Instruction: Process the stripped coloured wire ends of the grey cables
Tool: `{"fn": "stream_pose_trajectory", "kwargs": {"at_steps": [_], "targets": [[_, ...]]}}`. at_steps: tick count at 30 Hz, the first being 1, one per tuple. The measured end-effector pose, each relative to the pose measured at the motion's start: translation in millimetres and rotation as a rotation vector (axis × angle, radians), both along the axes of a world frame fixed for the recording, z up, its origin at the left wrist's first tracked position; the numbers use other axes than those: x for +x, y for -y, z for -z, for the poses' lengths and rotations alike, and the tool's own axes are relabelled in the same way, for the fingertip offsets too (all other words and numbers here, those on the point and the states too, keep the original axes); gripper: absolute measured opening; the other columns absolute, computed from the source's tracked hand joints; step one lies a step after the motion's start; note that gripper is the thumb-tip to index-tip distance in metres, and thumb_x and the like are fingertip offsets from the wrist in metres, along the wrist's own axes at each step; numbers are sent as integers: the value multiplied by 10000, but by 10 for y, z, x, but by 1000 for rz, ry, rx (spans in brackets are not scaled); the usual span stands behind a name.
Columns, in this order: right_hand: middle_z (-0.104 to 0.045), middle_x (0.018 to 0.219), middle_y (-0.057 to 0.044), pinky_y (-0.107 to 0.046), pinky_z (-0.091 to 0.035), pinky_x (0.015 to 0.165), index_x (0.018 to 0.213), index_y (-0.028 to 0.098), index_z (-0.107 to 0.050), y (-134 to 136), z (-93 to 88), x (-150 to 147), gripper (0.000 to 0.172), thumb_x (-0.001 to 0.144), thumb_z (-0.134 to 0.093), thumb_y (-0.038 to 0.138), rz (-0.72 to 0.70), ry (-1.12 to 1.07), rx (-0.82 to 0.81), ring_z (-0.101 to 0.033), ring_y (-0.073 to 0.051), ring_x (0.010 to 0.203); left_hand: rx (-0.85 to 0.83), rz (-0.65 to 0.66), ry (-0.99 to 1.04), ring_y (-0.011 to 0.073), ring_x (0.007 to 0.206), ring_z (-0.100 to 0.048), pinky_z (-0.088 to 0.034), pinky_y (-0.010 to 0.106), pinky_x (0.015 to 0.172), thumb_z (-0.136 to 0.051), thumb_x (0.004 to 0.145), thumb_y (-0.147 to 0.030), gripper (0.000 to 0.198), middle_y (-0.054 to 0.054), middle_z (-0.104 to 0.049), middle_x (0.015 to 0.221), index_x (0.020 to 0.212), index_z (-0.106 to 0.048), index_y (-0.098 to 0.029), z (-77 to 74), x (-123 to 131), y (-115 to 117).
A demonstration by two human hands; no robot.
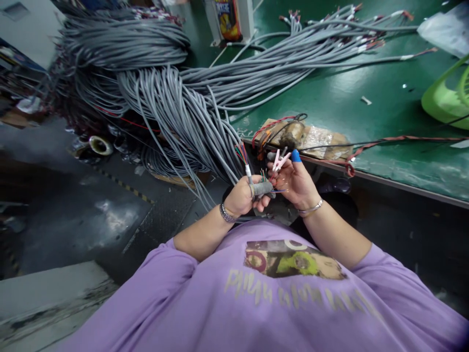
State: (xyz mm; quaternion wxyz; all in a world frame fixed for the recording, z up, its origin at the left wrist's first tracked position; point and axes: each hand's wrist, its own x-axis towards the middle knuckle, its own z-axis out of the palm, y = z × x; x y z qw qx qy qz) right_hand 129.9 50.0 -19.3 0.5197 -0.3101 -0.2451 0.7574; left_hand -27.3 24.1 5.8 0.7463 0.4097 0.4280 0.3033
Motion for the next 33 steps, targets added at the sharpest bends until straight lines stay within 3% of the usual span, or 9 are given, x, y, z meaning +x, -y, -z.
{"fn": "stream_pose_trajectory", "kwargs": {"at_steps": [8,20,29,33], "targets": [[-695,758,32,-199,-451,523,858,241,-707,-17,-25,15,384,749,-783,601,54,-76,-53,-553,-82,584,23,-12,7,85,332,-502,-346,184,323,-795,645,-544,454,-4,-617,510,718,-578,-152,11,-8,27],[-713,690,25,-219,-492,540,771,209,-676,-117,-9,-89,351,780,-794,539,115,-163,-120,-574,-92,562,22,-37,13,90,328,-511,-322,173,311,-801,642,-510,429,8,-610,497,701,-588,-143,29,86,-57],[-714,758,11,-256,-474,554,827,224,-669,-56,-11,-47,450,792,-701,671,13,-146,-114,-579,-109,590,42,-12,-3,84,335,-523,-318,167,316,-792,667,-526,429,7,-625,512,698,-599,-144,13,50,24],[-701,763,13,-240,-456,549,829,220,-656,-21,-38,-24,381,795,-738,590,18,-102,-81,-568,-103,603,73,-56,-12,81,340,-528,-317,169,320,-788,675,-537,436,0,-630,518,685,-591,-149,-8,44,88]]}}
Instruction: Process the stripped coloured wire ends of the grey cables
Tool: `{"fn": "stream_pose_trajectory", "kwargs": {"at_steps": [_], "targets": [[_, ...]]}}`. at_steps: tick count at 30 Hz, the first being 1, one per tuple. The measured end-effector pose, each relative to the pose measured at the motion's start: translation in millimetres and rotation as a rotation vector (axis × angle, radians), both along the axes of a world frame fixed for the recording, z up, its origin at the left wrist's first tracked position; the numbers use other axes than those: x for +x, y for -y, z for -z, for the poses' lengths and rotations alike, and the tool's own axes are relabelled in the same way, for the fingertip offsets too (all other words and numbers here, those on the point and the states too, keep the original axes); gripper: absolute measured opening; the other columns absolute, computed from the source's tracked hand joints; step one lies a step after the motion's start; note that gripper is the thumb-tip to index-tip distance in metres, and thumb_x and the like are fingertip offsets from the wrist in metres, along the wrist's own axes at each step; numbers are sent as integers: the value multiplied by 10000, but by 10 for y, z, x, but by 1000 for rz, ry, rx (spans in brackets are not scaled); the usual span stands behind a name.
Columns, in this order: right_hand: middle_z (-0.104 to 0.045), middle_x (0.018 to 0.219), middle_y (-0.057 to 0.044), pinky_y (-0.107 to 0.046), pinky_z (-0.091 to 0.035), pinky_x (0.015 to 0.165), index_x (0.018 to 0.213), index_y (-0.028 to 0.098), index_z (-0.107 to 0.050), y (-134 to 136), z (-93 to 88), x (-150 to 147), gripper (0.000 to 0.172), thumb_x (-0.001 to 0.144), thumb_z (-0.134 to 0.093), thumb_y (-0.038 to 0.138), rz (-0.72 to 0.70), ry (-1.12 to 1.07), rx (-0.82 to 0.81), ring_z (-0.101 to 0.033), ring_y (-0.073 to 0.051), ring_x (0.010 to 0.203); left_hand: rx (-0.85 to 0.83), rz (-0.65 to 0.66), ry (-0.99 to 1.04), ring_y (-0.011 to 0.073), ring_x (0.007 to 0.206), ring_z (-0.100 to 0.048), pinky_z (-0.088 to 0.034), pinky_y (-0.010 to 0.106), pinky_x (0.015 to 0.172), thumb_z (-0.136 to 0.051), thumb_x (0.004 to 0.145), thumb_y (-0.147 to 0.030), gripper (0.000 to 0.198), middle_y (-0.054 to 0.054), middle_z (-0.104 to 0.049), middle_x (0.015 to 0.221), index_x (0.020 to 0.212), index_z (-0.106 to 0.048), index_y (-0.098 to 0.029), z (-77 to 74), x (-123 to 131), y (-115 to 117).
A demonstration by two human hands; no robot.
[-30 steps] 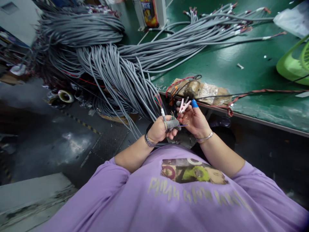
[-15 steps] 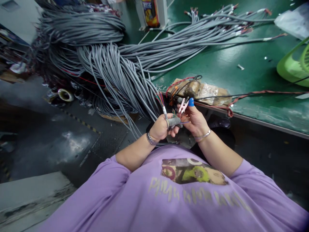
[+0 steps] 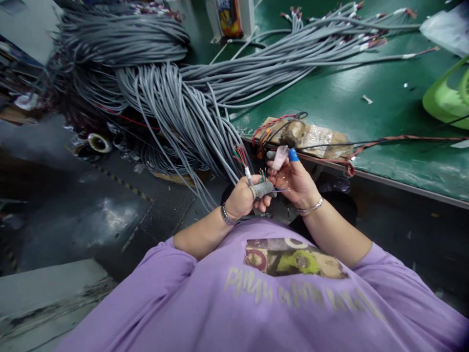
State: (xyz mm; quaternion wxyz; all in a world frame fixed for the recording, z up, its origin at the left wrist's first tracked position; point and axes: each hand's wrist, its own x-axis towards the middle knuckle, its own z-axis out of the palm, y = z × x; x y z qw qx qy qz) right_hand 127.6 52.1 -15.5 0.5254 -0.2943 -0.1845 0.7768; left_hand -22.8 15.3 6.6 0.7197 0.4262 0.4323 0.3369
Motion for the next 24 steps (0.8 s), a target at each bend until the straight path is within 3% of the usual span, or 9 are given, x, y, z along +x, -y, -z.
{"fn": "stream_pose_trajectory", "kwargs": {"at_steps": [3,10,18,24], "targets": [[-684,746,20,-232,-440,537,867,215,-675,18,2,3,344,759,-788,522,41,54,32,-554,-99,595,28,-71,15,82,340,-524,-318,175,322,-787,668,-546,440,-9,-629,516,698,-584,-156,-20,23,24],[-698,749,8,-235,-423,524,893,200,-695,-26,32,-3,461,739,-777,626,81,110,34,-586,-101,609,94,-163,22,78,362,-543,-306,175,337,-752,724,-515,406,-9,-634,529,678,-561,-160,-1,83,-3],[-717,760,6,-252,-459,554,832,205,-690,-38,5,-40,430,750,-780,617,89,72,13,-573,-106,601,56,-152,-5,85,356,-546,-297,172,331,-775,699,-505,410,-5,-629,516,667,-559,-158,37,116,-21],[-703,764,8,-256,-473,570,848,221,-678,6,44,-20,535,773,-655,750,40,32,43,-570,-109,596,80,-158,-8,85,364,-553,-308,175,337,-753,733,-498,392,-6,-635,525,678,-568,-157,34,102,11]]}}
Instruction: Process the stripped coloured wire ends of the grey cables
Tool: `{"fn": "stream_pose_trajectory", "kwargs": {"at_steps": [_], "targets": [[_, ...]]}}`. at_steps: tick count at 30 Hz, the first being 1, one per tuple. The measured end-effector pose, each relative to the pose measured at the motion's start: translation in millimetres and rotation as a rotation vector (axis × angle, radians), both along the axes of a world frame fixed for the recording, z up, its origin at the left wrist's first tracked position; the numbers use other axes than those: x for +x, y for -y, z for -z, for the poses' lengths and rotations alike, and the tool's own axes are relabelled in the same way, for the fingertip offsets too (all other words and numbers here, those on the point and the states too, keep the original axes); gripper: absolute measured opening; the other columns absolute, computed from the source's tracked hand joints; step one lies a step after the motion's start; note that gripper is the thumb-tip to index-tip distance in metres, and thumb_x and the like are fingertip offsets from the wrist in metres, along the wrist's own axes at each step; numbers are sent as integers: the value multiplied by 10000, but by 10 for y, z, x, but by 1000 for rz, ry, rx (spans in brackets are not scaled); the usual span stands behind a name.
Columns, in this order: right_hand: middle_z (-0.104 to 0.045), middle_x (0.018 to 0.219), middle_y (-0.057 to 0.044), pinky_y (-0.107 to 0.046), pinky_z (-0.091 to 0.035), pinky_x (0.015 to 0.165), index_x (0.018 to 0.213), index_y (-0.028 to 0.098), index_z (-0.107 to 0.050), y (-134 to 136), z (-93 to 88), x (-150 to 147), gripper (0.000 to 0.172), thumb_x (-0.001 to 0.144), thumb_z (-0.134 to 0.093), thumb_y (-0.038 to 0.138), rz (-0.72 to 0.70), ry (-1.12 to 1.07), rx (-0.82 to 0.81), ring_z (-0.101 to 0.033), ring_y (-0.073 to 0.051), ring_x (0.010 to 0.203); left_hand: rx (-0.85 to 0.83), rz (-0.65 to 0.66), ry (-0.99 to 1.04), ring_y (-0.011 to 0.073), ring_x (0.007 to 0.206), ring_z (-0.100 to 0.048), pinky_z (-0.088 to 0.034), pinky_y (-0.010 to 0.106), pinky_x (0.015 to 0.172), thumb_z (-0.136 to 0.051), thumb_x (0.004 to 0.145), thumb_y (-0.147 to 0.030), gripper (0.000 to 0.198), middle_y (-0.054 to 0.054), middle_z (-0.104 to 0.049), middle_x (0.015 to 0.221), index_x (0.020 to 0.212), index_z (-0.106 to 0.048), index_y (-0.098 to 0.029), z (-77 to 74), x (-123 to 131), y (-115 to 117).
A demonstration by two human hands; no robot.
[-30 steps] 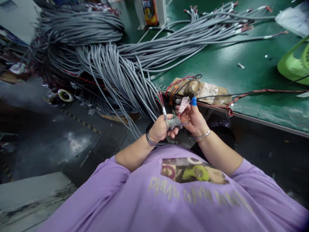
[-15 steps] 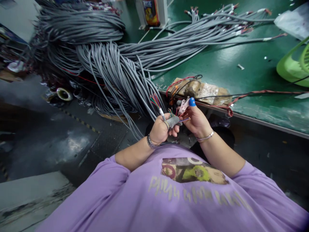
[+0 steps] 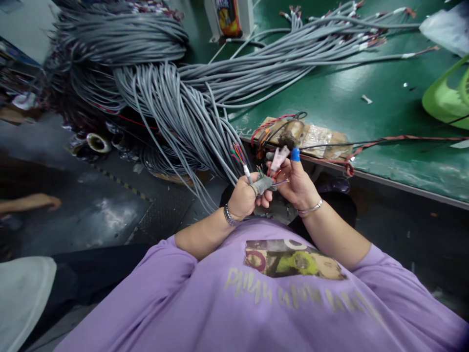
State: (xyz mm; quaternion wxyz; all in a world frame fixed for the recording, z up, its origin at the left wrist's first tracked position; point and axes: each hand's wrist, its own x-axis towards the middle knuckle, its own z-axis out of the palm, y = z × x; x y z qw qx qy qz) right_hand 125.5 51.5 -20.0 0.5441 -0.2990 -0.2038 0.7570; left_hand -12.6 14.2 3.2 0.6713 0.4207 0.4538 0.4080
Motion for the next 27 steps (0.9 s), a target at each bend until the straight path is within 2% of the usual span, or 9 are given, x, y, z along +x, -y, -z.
{"fn": "stream_pose_trajectory", "kwargs": {"at_steps": [4,8,11,18,23,27], "targets": [[-704,793,-16,-264,-464,553,862,218,-670,-11,-28,55,585,784,-594,793,-95,34,6,-572,-122,601,31,-13,5,84,370,-554,-314,179,342,-741,748,-527,407,-8,-642,540,703,-574,-159,11,-34,58],[-677,742,-2,-245,-429,532,846,208,-674,-7,-102,74,405,801,-715,608,-72,65,-3,-527,-109,574,64,-60,-2,83,393,-567,-338,181,357,-725,758,-555,418,-11,-654,569,733,-573,-166,42,-36,98],[-672,725,-2,-236,-435,538,815,191,-687,11,-120,64,305,819,-724,494,-24,89,16,-513,-99,569,64,-108,-11,88,410,-579,-367,186,369,-724,736,-597,453,-14,-654,580,744,-565,-172,46,-5,98],[-708,790,-18,-246,-465,533,813,211,-667,-34,-70,-20,476,804,-674,687,5,40,-6,-566,-112,591,84,-133,-41,86,424,-596,-367,177,372,-710,745,-620,471,-15,-660,590,757,-561,-174,41,45,95],[-688,736,10,-227,-458,516,783,212,-648,-90,-38,-79,493,730,-743,692,20,-53,-60,-571,-97,573,104,-120,-30,75,423,-587,-361,171,374,-697,771,-599,449,-21,-659,593,765,-565,-170,46,62,92],[-666,689,25,-224,-470,527,760,215,-644,-122,-7,-94,473,720,-763,672,53,-38,-54,-587,-97,571,94,-129,-54,71,419,-581,-348,169,372,-695,770,-599,453,-19,-662,595,743,-543,-173,65,74,75]]}}
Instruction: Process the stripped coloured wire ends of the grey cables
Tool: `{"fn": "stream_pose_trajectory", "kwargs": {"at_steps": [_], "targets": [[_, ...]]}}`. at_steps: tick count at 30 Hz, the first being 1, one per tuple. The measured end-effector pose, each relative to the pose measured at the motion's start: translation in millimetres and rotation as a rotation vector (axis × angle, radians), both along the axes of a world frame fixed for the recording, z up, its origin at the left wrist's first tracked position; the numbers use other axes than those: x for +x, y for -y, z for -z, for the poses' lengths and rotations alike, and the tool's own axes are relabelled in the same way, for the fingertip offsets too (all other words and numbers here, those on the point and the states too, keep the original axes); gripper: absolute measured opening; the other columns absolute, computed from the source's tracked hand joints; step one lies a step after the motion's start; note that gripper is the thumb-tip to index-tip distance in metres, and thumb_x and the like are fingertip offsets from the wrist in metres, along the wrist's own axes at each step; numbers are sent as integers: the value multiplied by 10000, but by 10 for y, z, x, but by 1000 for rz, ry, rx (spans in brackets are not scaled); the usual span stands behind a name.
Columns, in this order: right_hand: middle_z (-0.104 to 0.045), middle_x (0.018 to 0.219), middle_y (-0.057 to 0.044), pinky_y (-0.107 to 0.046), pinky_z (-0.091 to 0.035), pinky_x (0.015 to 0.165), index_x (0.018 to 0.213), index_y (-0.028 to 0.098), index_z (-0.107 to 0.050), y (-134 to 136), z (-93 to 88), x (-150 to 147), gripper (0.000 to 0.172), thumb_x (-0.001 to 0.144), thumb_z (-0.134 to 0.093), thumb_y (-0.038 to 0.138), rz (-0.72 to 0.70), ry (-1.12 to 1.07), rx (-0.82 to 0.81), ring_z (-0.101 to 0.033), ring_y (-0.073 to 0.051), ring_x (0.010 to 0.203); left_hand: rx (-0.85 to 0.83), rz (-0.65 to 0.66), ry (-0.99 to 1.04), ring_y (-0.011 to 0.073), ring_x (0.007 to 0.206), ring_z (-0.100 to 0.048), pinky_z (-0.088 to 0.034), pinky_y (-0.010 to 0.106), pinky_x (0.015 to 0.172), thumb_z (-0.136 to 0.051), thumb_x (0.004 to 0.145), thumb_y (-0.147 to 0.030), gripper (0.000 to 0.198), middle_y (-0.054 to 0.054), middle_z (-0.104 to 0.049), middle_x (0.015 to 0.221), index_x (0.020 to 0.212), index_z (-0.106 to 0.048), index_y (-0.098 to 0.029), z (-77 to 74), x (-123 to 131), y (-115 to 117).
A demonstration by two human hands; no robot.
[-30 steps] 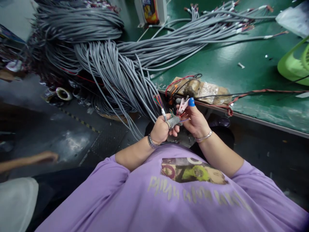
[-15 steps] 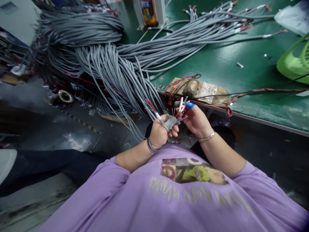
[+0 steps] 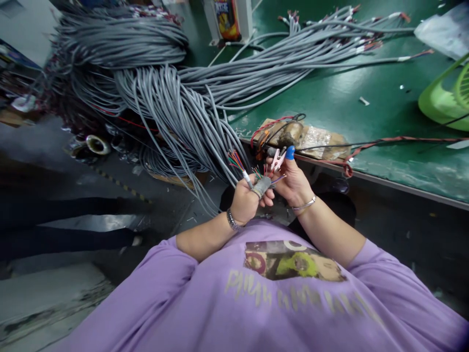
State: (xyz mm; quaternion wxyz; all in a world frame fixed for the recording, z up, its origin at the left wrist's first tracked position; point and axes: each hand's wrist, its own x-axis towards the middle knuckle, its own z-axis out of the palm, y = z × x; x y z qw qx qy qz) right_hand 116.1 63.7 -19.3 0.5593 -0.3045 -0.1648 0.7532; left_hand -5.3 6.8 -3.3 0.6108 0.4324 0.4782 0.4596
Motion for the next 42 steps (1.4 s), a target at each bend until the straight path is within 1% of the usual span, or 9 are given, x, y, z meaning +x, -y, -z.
{"fn": "stream_pose_trajectory", "kwargs": {"at_steps": [5,11,15,19,23,27,34,38,42], "targets": [[-674,709,19,-233,-481,529,798,223,-663,8,48,-5,533,701,-724,743,-8,1,38,-596,-108,581,-12,0,3,73,411,-580,-352,167,369,-705,765,-591,454,-17,-656,583,719,-536,-173,16,2,-12],[-686,746,-5,-259,-469,542,875,229,-673,74,51,60,604,753,-602,816,-71,34,72,-580,-123,590,3,5,13,83,423,-596,-367,172,373,-706,749,-623,472,-14,-669,602,771,-568,-172,28,-39,23],[-701,773,-1,-243,-456,547,873,233,-672,111,-54,120,473,796,-667,699,-93,65,33,-580,-122,618,39,-14,23,87,432,-608,-362,171,367,-725,739,-630,484,-12,-673,612,772,-578,-170,39,-71,51],[-693,765,23,-219,-435,527,887,227,-683,132,-93,133,362,749,-801,540,-60,71,33,-558,-101,604,85,-54,25,78,436,-607,-350,165,368,-731,752,-607,460,-10,-677,623,779,-597,-167,36,-54,39],[-659,712,30,-226,-412,497,896,225,-687,125,-46,114,426,755,-763,619,-35,98,40,-538,-98,567,83,-105,8,77,443,-606,-338,167,370,-734,739,-609,462,-11,-672,622,777,-594,-171,31,-16,1],[-670,725,34,-228,-422,514,907,230,-691,88,4,108,444,751,-761,640,-29,97,58,-576,-95,603,66,-137,-1,80,446,-605,-334,170,370,-736,731,-614,467,-10,-670,622,772,-581,-175,34,-2,-28],[-715,787,27,-244,-461,589,937,243,-709,65,27,86,375,765,-793,565,25,66,60,-619,-112,694,38,-71,-42,79,436,-601,-337,168,370,-731,746,-607,468,-6,-666,607,752,-566,-170,67,4,-27],[-703,770,18,-235,-455,574,865,232,-698,104,-14,67,407,759,-769,619,10,56,36,-573,-112,654,47,-58,-44,82,434,-602,-334,166,369,-727,749,-613,469,-8,-668,605,773,-576,-170,80,-2,-16],[-700,778,2,-231,-477,570,810,225,-687,149,-5,106,512,756,-686,733,-50,56,69,-565,-107,625,61,-54,-53,81,442,-607,-343,164,375,-717,756,-623,474,-7,-672,613,771,-577,-170,96,-26,7]]}}
